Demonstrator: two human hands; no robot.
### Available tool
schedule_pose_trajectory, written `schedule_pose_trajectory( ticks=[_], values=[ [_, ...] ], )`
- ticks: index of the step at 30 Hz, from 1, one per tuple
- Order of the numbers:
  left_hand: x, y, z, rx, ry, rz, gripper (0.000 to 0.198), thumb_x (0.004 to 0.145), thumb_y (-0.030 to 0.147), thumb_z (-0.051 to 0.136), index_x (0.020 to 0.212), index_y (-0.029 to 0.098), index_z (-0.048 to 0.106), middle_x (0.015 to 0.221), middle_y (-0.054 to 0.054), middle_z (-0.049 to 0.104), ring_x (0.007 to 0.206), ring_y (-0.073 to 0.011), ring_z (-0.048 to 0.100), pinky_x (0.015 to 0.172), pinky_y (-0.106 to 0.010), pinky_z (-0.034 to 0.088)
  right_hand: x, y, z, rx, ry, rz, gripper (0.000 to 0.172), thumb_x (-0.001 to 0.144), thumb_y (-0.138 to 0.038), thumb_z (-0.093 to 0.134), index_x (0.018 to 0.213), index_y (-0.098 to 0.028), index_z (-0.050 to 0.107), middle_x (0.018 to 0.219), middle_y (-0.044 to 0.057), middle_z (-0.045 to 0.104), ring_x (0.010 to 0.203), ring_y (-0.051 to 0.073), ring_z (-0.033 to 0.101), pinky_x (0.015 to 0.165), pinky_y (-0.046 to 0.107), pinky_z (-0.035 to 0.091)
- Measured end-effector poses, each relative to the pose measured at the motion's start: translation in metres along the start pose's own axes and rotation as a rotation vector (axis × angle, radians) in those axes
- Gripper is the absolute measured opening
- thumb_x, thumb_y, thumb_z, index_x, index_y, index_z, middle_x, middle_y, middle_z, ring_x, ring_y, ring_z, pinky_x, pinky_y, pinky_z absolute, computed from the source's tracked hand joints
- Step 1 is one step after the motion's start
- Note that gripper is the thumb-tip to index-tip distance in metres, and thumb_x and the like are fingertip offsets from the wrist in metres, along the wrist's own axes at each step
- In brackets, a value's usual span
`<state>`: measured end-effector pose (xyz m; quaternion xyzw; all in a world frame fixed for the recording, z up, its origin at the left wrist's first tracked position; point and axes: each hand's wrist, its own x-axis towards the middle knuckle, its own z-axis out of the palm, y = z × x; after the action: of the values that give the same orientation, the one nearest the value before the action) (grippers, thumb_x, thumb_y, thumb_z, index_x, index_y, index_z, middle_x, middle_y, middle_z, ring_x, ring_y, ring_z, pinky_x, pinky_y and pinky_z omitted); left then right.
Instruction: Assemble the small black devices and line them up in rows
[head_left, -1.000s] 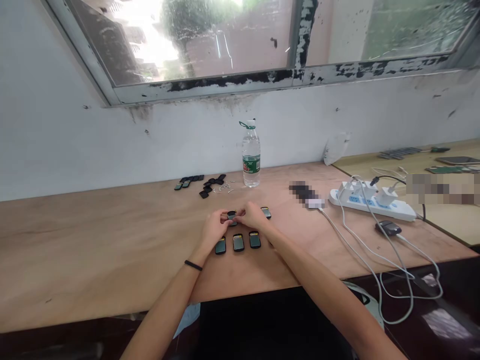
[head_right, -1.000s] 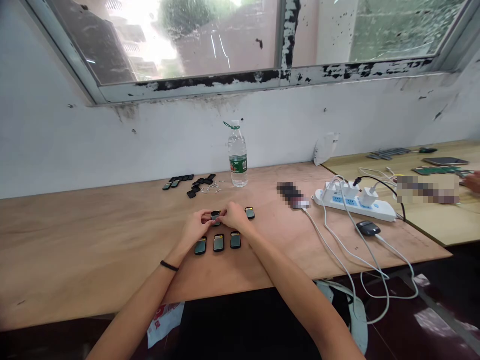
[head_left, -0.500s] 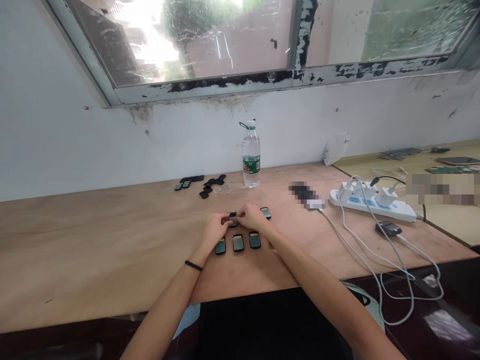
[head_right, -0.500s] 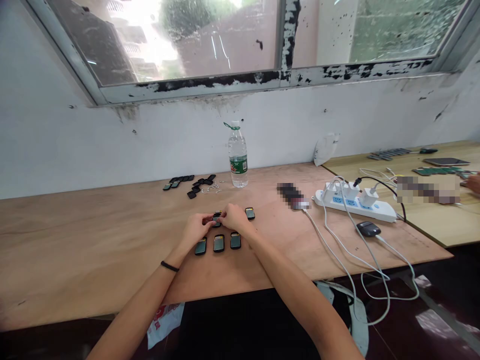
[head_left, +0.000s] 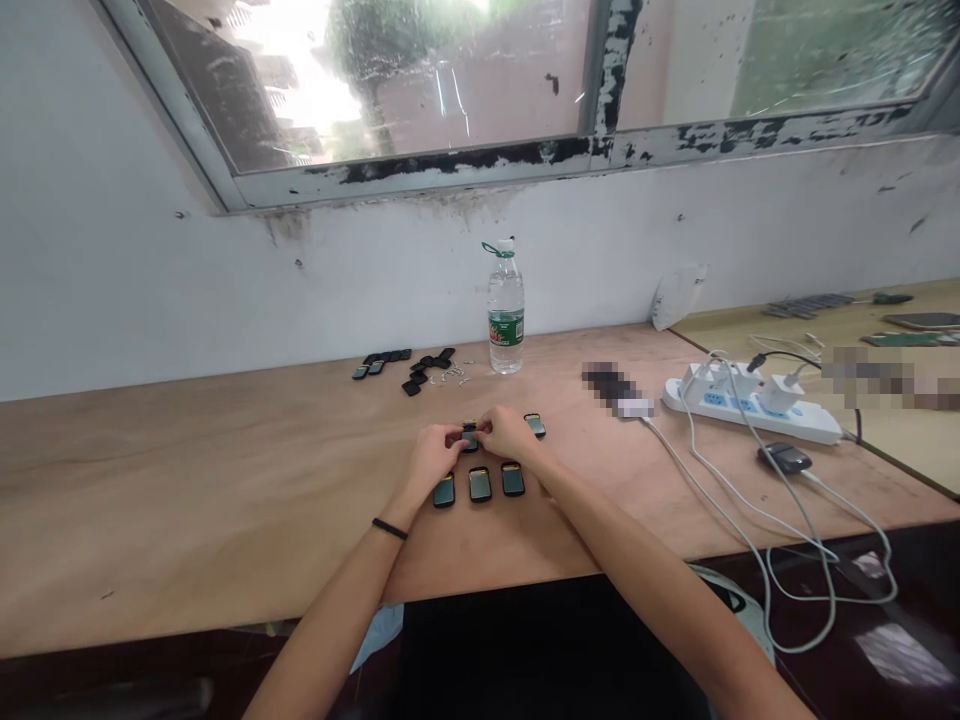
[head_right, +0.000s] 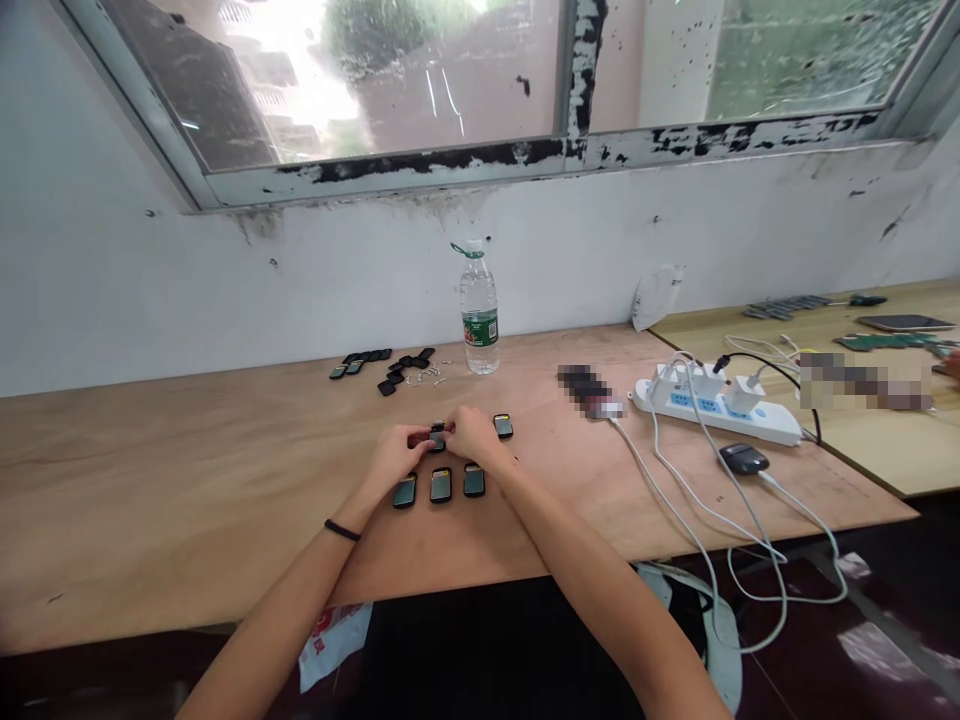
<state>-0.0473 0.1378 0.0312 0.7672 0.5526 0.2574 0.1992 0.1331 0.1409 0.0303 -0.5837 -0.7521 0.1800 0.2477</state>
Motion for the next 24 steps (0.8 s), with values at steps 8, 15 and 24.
schedule_pose_trajectory(
  ticks=[8, 15, 24],
  values=[
    [-0.001, 0.003, -0.001, 0.05, -0.006, 0.005, 0.015, 0.086, 0.023, 0.07, 0.094, 0.023, 0.083, 0.096, -0.007, 0.081, 0.086, -0.0248, 0.072, 0.074, -0.031, 0.051, 0.002, 0.002, 0.004, -0.025, 0.008, -0.018, 0.014, 0.084, -0.018, 0.067, 0.076, -0.019, 0.079, 0.076, 0.008, 0.075, 0.067, 0.02, 0.062, 0.057, 0.028, 0.031],
    [0.0, 0.002, 0.001, 0.032, 0.0, -0.001, 0.014, 0.085, 0.022, 0.07, 0.091, 0.023, 0.083, 0.096, -0.009, 0.081, 0.089, -0.0261, 0.073, 0.077, -0.032, 0.052, 0.002, 0.002, 0.006, -0.02, 0.007, -0.017, 0.012, 0.083, -0.02, 0.068, 0.079, -0.019, 0.079, 0.079, 0.008, 0.075, 0.07, 0.02, 0.063, 0.058, 0.027, 0.032],
    [0.017, -0.009, -0.025, 0.036, 0.142, 0.024, 0.018, 0.09, 0.029, 0.064, 0.089, 0.024, 0.081, 0.092, -0.007, 0.08, 0.084, -0.0237, 0.071, 0.078, -0.031, 0.053, 0.004, 0.011, -0.007, 0.093, 0.153, -0.042, 0.025, 0.087, -0.028, 0.061, 0.066, -0.017, 0.07, 0.066, 0.004, 0.067, 0.062, 0.017, 0.057, 0.057, 0.027, 0.032]
  ],
)
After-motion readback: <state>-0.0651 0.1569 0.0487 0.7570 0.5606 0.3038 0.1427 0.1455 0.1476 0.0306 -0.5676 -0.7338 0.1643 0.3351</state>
